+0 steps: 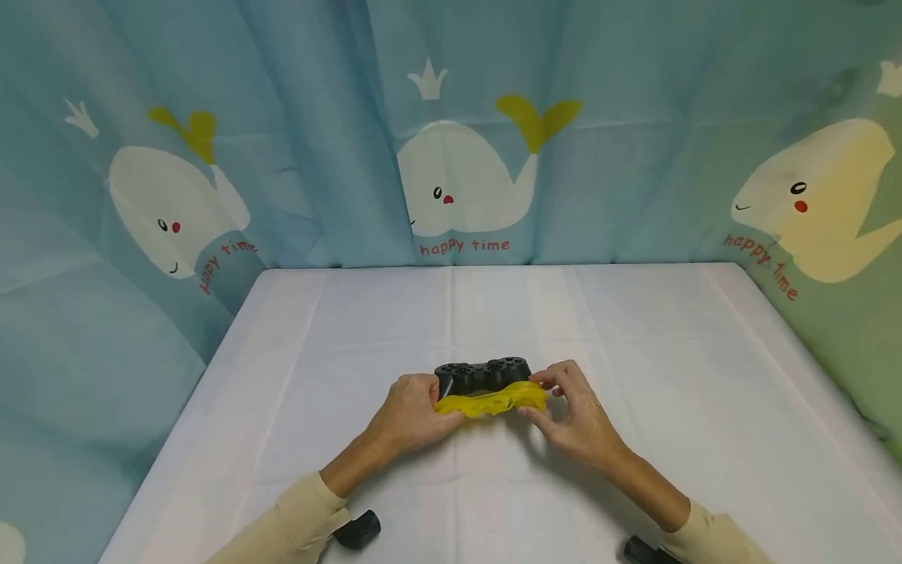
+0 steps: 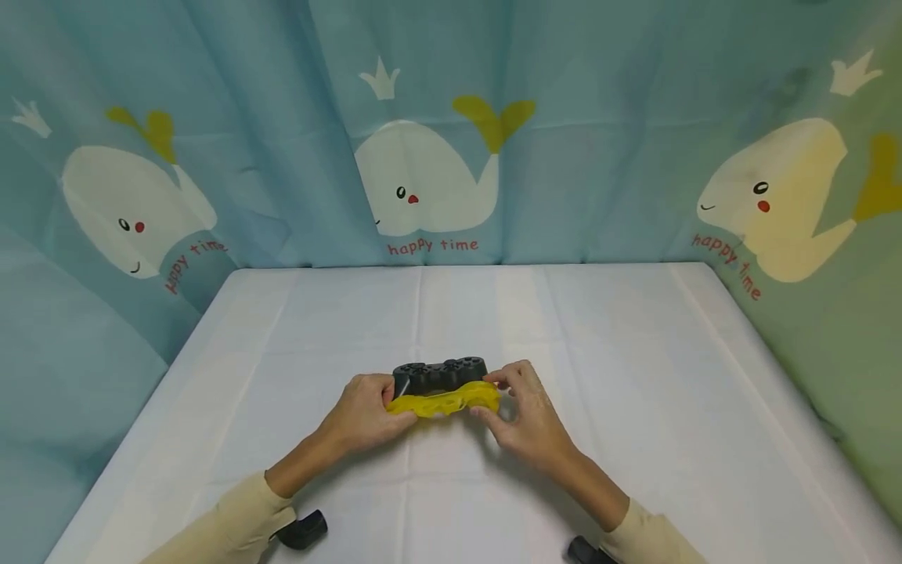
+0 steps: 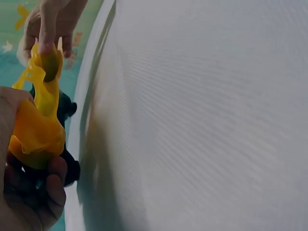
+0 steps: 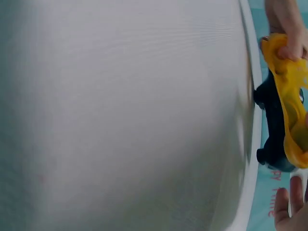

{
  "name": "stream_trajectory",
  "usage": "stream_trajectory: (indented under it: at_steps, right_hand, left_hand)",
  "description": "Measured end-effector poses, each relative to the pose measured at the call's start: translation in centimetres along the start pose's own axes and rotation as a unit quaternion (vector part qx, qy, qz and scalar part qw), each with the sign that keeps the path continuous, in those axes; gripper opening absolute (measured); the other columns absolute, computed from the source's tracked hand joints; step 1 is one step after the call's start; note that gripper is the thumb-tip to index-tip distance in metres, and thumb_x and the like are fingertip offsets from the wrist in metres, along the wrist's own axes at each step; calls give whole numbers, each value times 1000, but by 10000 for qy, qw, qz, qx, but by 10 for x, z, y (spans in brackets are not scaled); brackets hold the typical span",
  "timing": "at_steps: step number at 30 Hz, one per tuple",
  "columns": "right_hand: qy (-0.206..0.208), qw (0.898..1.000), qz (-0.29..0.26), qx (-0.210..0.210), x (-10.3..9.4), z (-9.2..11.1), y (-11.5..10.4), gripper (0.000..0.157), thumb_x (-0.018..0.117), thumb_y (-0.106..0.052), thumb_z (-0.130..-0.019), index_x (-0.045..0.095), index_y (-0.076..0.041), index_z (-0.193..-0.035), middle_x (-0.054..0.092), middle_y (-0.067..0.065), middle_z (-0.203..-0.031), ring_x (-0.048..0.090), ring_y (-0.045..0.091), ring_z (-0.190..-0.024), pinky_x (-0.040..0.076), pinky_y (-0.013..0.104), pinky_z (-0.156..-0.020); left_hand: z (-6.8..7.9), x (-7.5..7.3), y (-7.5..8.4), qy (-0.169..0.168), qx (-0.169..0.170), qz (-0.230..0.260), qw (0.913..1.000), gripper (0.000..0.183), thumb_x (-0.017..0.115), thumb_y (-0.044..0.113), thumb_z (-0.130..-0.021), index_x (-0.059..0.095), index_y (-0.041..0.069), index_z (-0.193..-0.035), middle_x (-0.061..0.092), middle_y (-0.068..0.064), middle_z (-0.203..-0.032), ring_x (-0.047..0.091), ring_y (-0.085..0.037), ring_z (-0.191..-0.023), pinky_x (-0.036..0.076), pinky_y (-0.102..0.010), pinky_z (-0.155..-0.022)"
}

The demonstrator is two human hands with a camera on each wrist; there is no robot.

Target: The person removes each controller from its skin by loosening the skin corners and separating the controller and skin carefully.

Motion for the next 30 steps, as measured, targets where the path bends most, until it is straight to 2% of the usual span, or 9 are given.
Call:
stream_trajectory:
  at_steps: [4, 8, 12, 16, 20, 24, 29, 30]
  right_hand:
    - [87, 9994, -314, -89, -1, 1, 2, 41, 86, 1, -80, 59, -5, -111, 57, 5, -113, 60, 20, -97, 56, 35, -76]
    - [56, 9993, -374, 50, 2, 2, 2, 38, 86, -4, -81, 56, -8, -104, 58, -5, -95, 56, 14, -81, 51, 29, -69]
    - [10, 9995, -252, 211, 4, 4, -1, 38, 86, -10, -82, 53, -10, -101, 52, -9, -84, 51, 13, -75, 47, 31, -67]
    - [173, 9983, -394, 403, 2, 2, 0, 40, 85, -6, -81, 55, -5, -108, 53, -6, -84, 52, 13, -76, 49, 35, -69]
    - [322, 9971, -439, 539, 2, 1, 0, 43, 85, -2, -80, 58, -2, -114, 55, -4, -87, 54, 13, -77, 50, 34, -71]
    - [445, 9972, -249, 549, 1, 2, -1, 38, 85, -2, -80, 59, -4, -108, 57, -4, -90, 54, 13, -80, 49, 30, -72]
    - [548, 9966, 131, 595, 2, 3, 0, 39, 87, -2, -77, 59, -5, -104, 54, -4, -91, 53, 13, -80, 49, 31, -73]
    - [516, 9967, 168, 611, 4, 3, 0, 39, 87, -2, -77, 58, -5, -102, 54, -4, -90, 53, 13, -80, 49, 31, -72]
  left_hand:
    - [-2, 0, 2, 3, -24, -58, 10000, 41, 73, 22, -71, 35, 18, -57, 23, 11, -52, 23, -7, -50, 24, -26, -48]
    - [0, 0, 1, -76, -88, -42, 9999, 39, 71, 20, -71, 35, 18, -58, 24, 11, -52, 23, -7, -51, 24, -27, -48]
    - [0, -2, 1, -62, -20, -27, 10000, 37, 70, 18, -71, 35, 18, -58, 23, 11, -52, 22, -6, -51, 23, -26, -50]
    - [-1, -3, 2, 34, 82, 35, 10000, 39, 73, 18, -71, 36, 18, -58, 25, 11, -52, 25, -6, -51, 24, -26, -49]
    - [0, 2, 2, 12, 25, 116, 9999, 40, 75, 18, -72, 37, 17, -57, 27, 11, -51, 27, -6, -50, 27, -25, -49]
    - [1, 5, 2, 77, 20, 63, 9999, 40, 75, 19, -73, 38, 17, -57, 29, 10, -51, 29, -7, -50, 29, -25, -49]
    - [1, 6, 4, 254, -56, 14, 9997, 36, 74, 21, -72, 41, 16, -58, 32, 9, -53, 32, -8, -50, 29, -26, -48]
    - [1, 7, 4, 201, -124, 117, 9997, 35, 74, 20, -72, 42, 16, -58, 33, 9, -53, 33, -8, -49, 29, -25, -47]
Point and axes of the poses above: each hand's wrist, its own z-axis away from the middle knuckle, its own x-axis out of the palm, y = z × x, the point moved 6 cm from there along -z, towards the middle knuckle
